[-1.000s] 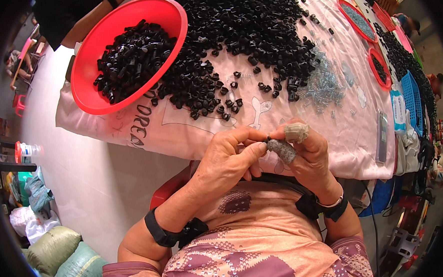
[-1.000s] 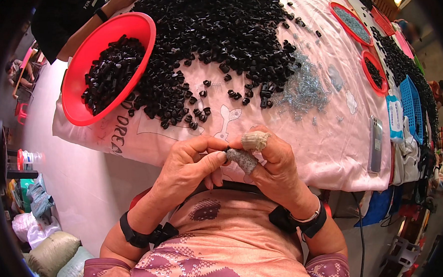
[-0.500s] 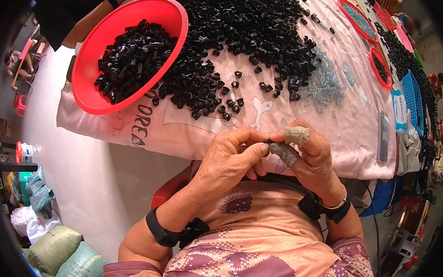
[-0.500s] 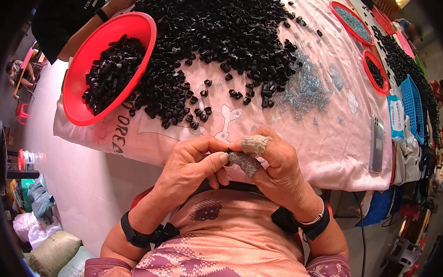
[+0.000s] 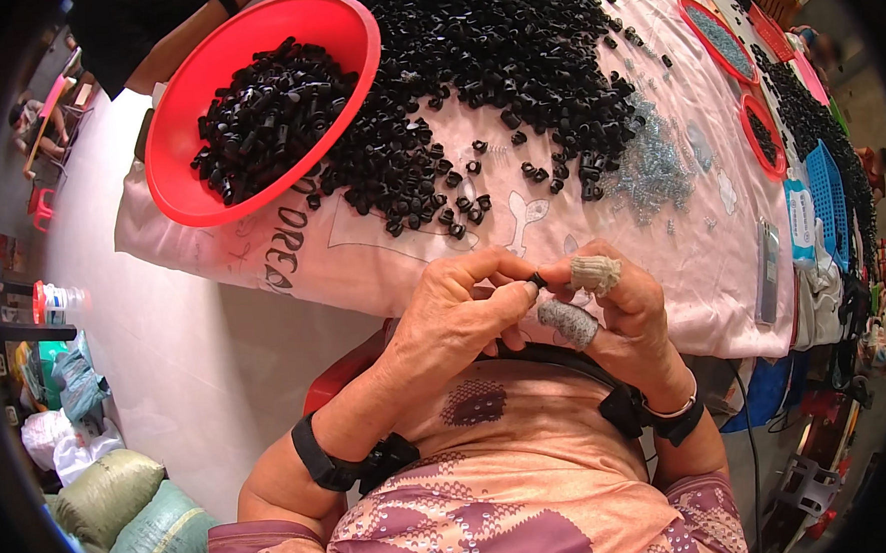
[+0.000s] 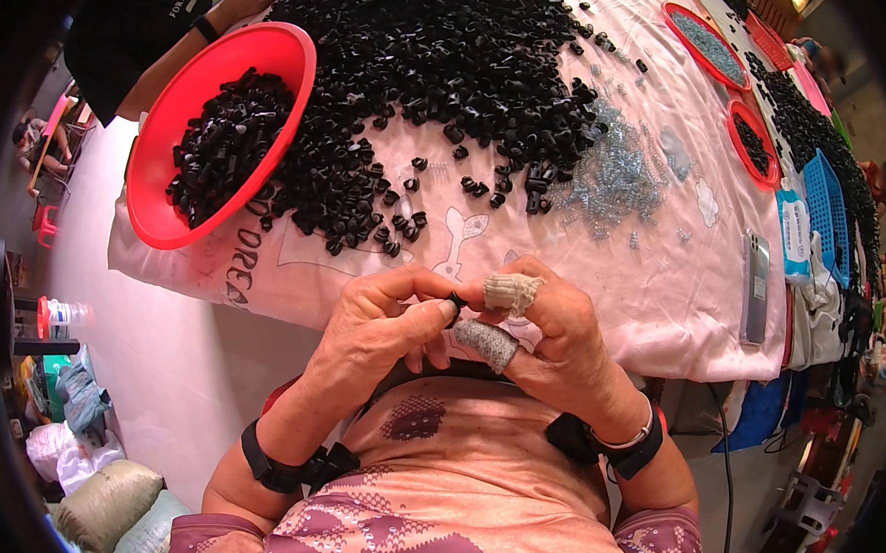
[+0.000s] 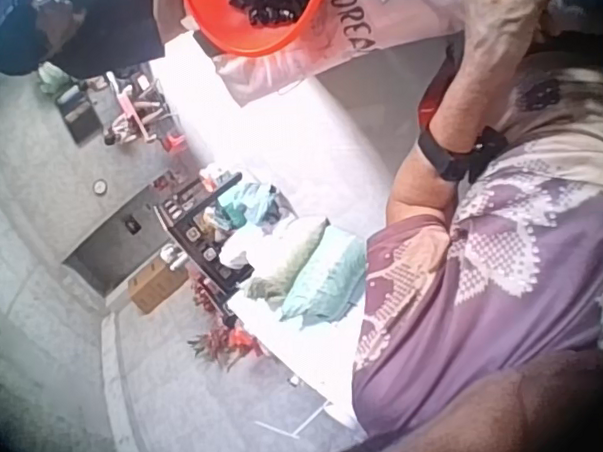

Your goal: Sort small plastic shoe components into a pile from a larger mixed container.

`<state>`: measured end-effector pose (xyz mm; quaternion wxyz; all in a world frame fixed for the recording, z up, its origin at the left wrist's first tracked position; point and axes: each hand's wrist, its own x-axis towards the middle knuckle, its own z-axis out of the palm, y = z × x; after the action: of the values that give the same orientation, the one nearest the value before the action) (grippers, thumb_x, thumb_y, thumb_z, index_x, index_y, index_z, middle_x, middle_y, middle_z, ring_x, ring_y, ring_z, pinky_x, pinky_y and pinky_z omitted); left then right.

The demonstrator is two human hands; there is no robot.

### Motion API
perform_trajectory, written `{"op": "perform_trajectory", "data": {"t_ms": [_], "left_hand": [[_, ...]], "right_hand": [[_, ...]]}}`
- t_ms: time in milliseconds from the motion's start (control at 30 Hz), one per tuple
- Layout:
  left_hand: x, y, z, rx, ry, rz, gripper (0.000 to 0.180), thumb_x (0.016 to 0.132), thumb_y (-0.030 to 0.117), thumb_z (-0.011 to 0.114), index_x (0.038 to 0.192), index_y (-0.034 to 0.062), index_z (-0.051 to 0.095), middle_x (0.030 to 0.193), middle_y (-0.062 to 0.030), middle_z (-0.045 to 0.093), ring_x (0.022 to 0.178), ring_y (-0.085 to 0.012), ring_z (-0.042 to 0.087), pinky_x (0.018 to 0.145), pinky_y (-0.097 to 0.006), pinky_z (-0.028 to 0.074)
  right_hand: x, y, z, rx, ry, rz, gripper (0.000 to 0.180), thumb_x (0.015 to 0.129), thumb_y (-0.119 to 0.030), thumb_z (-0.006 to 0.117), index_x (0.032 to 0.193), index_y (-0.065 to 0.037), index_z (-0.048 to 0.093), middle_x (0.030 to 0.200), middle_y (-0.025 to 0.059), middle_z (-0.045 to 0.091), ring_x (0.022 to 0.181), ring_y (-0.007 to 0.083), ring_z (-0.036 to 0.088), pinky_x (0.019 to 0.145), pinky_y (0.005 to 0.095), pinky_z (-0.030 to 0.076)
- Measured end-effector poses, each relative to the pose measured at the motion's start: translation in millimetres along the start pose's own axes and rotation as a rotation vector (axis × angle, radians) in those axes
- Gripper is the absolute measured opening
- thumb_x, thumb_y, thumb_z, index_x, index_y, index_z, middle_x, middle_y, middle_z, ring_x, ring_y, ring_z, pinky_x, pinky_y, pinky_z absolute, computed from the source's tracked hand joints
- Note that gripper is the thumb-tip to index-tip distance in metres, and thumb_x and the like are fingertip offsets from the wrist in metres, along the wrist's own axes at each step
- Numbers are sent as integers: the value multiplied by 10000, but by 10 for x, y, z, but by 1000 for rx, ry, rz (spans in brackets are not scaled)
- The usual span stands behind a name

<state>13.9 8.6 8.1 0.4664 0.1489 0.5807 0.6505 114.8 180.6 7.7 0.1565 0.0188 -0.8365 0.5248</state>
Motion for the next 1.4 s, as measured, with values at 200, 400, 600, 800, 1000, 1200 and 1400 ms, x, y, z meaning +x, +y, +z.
{"op": "perform_trajectory", "data": {"t_ms": [200,400,600,800,1000,1200,1400], "left_hand": [[-1,5,-10,-52,-4,16,189,904,184,645,1012,32,676,812,18,630,716,-41,588,594,-199,460],[-2,24,28,-154,-27,-25,167,915,167,643,1009,33,679,726,56,576,623,3,468,540,-169,342],[41,-97,20,-145,-36,4,149,927,119,625,1022,12,664,848,23,629,742,-19,564,652,-190,472],[61,-108,9,109,-44,43,164,948,119,604,1031,-14,649,891,-4,647,795,-41,596,712,-217,513],[42,-144,2,197,-18,111,191,908,151,603,942,-22,678,806,-39,566,715,-110,520,640,-282,436],[10,-79,13,421,-53,124,145,955,116,567,941,-16,625,876,-7,521,781,-71,497,683,-245,427],[22,-84,4,498,-63,206,131,924,119,586,887,-7,592,825,-38,476,772,-125,473,693,-270,408]], "right_hand": [[-26,22,-7,40,30,8,341,741,-81,810,1029,11,651,880,101,600,768,200,639,660,283,519],[56,-7,6,-507,-2,-134,412,669,-288,831,891,-10,622,852,136,566,740,316,597,643,408,486],[48,-9,22,-739,-74,-208,348,578,-264,752,810,-42,617,777,113,532,739,311,551,687,421,424],[42,23,21,-764,-89,-272,316,571,-281,753,745,-53,619,753,93,526,724,289,547,687,410,417],[58,33,1,-761,-46,-294,329,586,-339,769,684,-70,607,727,69,530,689,267,545,688,406,416],[62,12,-31,-750,-106,-310,318,592,-336,759,645,-72,590,705,70,524,668,261,541,676,393,411],[73,17,-29,-730,-130,-341,287,603,-303,746,648,-68,588,698,70,522,656,265,546,686,404,423]]}}
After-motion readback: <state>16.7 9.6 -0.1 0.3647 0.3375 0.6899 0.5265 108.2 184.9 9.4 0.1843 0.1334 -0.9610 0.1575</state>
